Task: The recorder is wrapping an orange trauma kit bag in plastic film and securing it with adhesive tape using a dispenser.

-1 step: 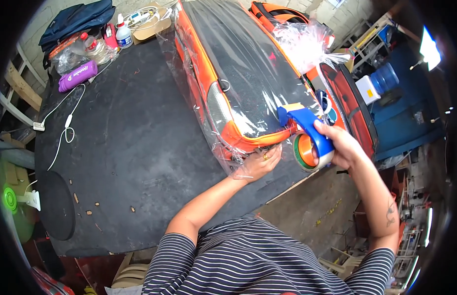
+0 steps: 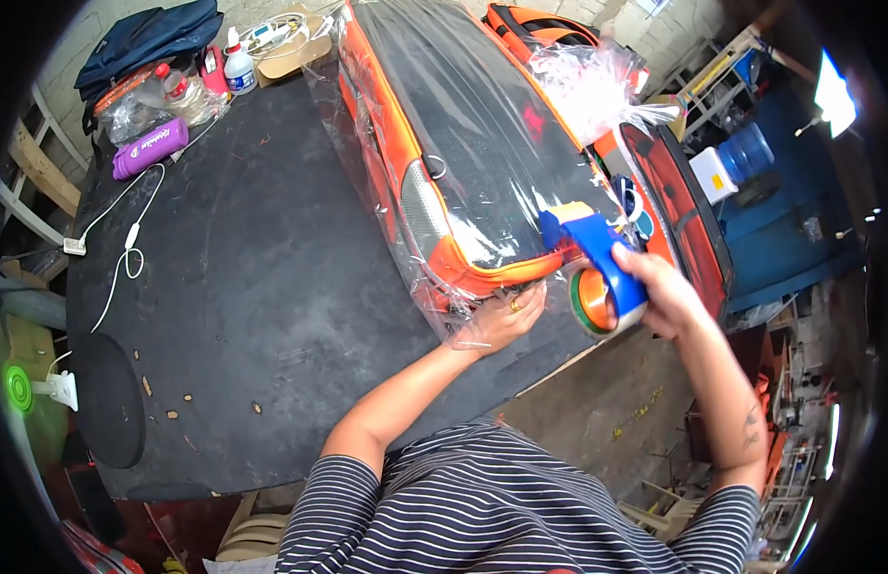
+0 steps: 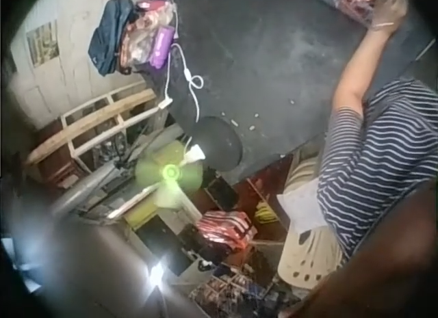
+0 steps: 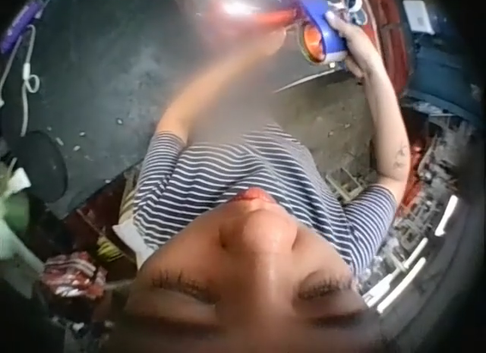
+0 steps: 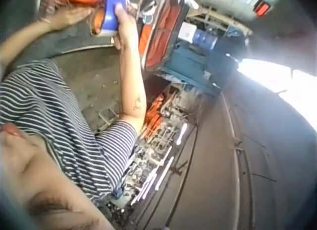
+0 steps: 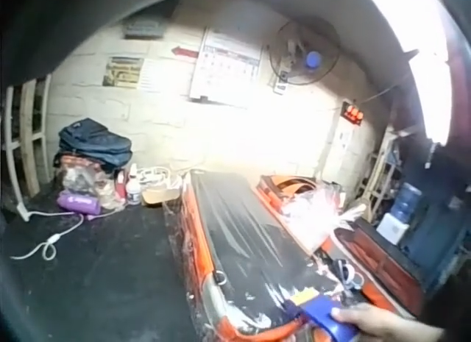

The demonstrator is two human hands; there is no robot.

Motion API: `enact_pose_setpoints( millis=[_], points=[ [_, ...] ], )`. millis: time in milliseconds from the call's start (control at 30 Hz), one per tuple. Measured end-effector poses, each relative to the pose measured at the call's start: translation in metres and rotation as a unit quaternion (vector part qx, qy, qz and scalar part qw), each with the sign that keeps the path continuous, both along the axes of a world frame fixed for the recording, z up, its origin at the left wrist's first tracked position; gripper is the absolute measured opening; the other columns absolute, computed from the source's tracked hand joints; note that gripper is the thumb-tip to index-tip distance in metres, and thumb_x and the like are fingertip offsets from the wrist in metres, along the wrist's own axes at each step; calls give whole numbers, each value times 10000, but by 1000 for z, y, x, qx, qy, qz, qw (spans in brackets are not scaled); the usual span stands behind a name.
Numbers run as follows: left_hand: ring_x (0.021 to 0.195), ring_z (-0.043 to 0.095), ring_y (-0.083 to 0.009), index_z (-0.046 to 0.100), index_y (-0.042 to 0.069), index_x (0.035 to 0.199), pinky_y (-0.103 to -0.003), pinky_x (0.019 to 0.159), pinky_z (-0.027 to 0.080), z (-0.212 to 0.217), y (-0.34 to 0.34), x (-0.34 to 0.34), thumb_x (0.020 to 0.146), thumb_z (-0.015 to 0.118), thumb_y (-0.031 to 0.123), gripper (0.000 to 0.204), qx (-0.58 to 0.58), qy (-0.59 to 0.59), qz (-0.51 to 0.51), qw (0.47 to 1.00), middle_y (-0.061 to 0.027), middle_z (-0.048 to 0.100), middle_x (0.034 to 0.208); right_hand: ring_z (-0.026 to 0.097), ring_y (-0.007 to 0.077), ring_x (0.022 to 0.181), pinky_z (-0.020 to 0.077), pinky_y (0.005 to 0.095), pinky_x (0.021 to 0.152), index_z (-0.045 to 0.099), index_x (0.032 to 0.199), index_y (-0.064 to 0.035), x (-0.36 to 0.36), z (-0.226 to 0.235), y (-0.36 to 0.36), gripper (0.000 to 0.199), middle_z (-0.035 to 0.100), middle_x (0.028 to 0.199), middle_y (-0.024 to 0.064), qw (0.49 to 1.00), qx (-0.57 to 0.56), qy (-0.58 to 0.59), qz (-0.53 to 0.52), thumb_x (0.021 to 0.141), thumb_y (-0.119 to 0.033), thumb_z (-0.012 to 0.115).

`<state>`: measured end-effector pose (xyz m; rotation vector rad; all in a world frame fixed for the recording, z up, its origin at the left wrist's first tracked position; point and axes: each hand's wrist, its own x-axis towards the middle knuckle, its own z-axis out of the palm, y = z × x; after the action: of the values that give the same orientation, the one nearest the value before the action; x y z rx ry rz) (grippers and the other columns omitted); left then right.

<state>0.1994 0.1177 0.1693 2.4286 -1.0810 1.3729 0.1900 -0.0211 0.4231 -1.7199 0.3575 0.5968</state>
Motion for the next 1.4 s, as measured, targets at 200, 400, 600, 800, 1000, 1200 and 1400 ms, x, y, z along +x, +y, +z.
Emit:
enact_pose_setpoints(
  millis=[200,400,600,800,1000,1200,1400],
  points=[
    [1241,443,-205,613,10,1077,-348,877,452,0,-1,0,787,525,178,346,-6,28,-35,999,-81,571,1204,629,188,561,548,318,550,576,1018,36,-45,-80,-19,450,638,728,116,978,72,-191,-45,899,-398,570],
    [1266,421,-200,625,23,1082,-347,995,382,3,-2,-2,802,527,168,330,-7,31,-29,999,-57,574,1207,627,151,551,544,274,473,580,1020,46,-50,-87,-9,363,645,762,105,961,97,-235,-108,915,-302,571],
    [1265,428,-177,626,43,1090,-341,1088,321,-1,-4,-3,824,515,169,315,14,17,2,1000,-37,577,1216,590,179,464,508,288,450,576,942,39,-51,-76,-12,406,608,622,111,969,73,-213,-99,924,-366,546],
    [1258,435,-150,625,56,1113,-322,1078,329,-4,-6,-5,837,505,178,325,20,33,5,999,-31,559,1268,606,184,494,526,294,479,564,971,50,-64,-107,-19,434,625,659,120,955,65,-278,-86,898,-378,570],
    [1251,440,-150,629,68,1114,-322,1072,331,0,-2,-9,832,515,196,330,8,36,0,999,-18,574,1237,618,182,517,532,290,491,562,1026,72,-72,-117,-28,472,638,707,130,953,72,-283,-74,884,-377,594],
    [1256,429,-150,650,107,1055,-383,1097,262,6,-4,-10,816,531,220,290,15,19,17,1000,31,589,1194,644,184,562,550,281,519,553,1076,90,-100,-141,-48,509,658,818,150,957,88,-262,-83,859,-362,640],
    [1266,406,-183,645,99,1028,-361,1067,313,0,-11,-17,808,529,213,274,12,-5,-24,1000,-20,571,1219,649,163,630,542,274,568,573,1078,66,-130,-145,-57,444,663,838,114,961,128,-225,-97,874,-322,646]
  ],
)
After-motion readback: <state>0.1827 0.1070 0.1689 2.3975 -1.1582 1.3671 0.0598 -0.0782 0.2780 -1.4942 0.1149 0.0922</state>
